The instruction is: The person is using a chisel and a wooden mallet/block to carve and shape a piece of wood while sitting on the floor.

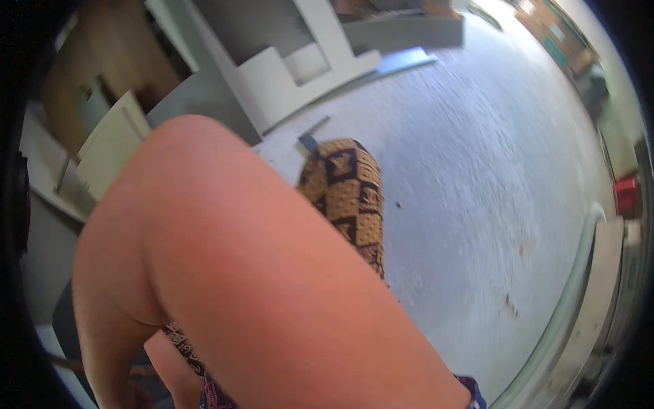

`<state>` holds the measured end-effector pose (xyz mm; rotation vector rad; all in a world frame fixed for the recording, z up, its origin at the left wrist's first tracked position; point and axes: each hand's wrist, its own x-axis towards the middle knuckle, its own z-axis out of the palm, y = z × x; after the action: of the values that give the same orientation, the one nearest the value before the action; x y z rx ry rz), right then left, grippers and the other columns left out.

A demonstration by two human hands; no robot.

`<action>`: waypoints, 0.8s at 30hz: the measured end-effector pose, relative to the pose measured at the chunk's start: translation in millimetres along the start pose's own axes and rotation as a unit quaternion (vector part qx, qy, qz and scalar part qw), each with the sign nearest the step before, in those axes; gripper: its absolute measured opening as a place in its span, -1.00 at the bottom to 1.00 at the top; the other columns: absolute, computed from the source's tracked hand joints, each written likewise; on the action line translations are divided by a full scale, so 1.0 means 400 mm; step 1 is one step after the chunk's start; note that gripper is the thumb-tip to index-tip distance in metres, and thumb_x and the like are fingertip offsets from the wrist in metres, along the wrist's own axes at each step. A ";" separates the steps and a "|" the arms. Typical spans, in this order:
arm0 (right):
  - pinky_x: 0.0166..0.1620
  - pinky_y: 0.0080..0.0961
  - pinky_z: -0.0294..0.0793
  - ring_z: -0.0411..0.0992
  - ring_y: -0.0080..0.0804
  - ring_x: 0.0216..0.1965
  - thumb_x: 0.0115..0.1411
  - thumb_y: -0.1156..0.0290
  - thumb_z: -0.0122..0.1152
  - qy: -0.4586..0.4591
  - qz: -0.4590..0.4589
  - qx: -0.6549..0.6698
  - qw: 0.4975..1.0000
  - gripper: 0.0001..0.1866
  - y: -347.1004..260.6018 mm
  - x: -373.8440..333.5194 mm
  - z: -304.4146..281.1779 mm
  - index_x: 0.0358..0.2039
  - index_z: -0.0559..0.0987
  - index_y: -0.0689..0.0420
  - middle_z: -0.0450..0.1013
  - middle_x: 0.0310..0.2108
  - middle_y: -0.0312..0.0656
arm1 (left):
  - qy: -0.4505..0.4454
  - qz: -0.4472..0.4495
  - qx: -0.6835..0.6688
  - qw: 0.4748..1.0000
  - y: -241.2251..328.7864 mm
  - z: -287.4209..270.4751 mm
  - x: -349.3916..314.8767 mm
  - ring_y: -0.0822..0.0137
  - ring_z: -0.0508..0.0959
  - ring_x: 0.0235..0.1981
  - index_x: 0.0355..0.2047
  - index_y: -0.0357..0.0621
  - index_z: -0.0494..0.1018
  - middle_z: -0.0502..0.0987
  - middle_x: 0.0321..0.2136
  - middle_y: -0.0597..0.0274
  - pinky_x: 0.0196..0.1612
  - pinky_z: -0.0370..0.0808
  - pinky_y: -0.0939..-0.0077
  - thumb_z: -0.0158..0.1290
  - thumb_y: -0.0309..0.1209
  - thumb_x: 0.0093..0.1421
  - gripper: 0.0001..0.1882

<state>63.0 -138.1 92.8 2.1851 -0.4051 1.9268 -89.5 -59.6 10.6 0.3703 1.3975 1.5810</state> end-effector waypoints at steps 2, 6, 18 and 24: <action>0.04 -0.36 0.41 0.34 -0.26 0.07 0.37 0.22 -0.22 -0.044 -0.053 0.031 0.997 -0.53 0.088 -0.027 -0.103 0.16 0.25 0.28 0.34 0.01 -0.02 | 0.004 0.004 -0.020 1.000 0.015 0.033 -0.006 0.01 0.55 -0.23 -0.10 -0.15 0.38 0.48 -0.20 0.14 -0.21 0.63 0.26 0.18 -0.36 0.15 -0.66; -0.05 -0.37 0.44 0.39 -0.28 -0.02 0.30 0.23 -0.10 0.087 0.146 -0.051 0.984 -0.57 -0.063 0.026 0.083 0.07 0.35 0.25 0.40 -0.05 -0.04 | 0.061 -0.026 -0.085 0.994 0.014 -0.067 0.020 0.00 0.55 -0.23 -0.11 -0.13 0.37 0.47 -0.19 0.13 -0.21 0.62 0.26 0.19 -0.36 0.14 -0.67; -0.41 -0.41 0.48 0.49 -0.35 -0.60 -0.03 0.25 0.31 0.602 0.546 -0.582 -0.013 -0.69 -0.829 -0.366 0.437 -0.38 0.59 0.25 0.51 -0.55 -0.08 | 0.030 0.100 -0.077 0.992 0.005 0.120 -0.131 -0.13 0.53 -0.16 -0.07 -0.11 0.36 0.43 -0.06 0.05 -0.14 0.57 0.20 0.20 -0.38 0.11 -0.61; -0.37 -0.35 0.48 0.51 -0.22 -0.43 -0.15 0.31 0.44 0.604 0.543 -0.558 -0.169 -0.39 -0.821 -0.770 0.548 -0.07 0.48 0.29 0.50 -0.36 0.04 | -0.001 0.096 -0.054 0.994 0.020 0.123 -0.138 -0.10 0.55 -0.19 -0.08 -0.12 0.38 0.45 -0.08 0.06 -0.15 0.57 0.24 0.18 -0.40 0.12 -0.64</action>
<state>342.8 122.0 -231.0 2.2198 2.3291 -1.0738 -29.4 -73.1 51.8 0.4520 1.2998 1.8044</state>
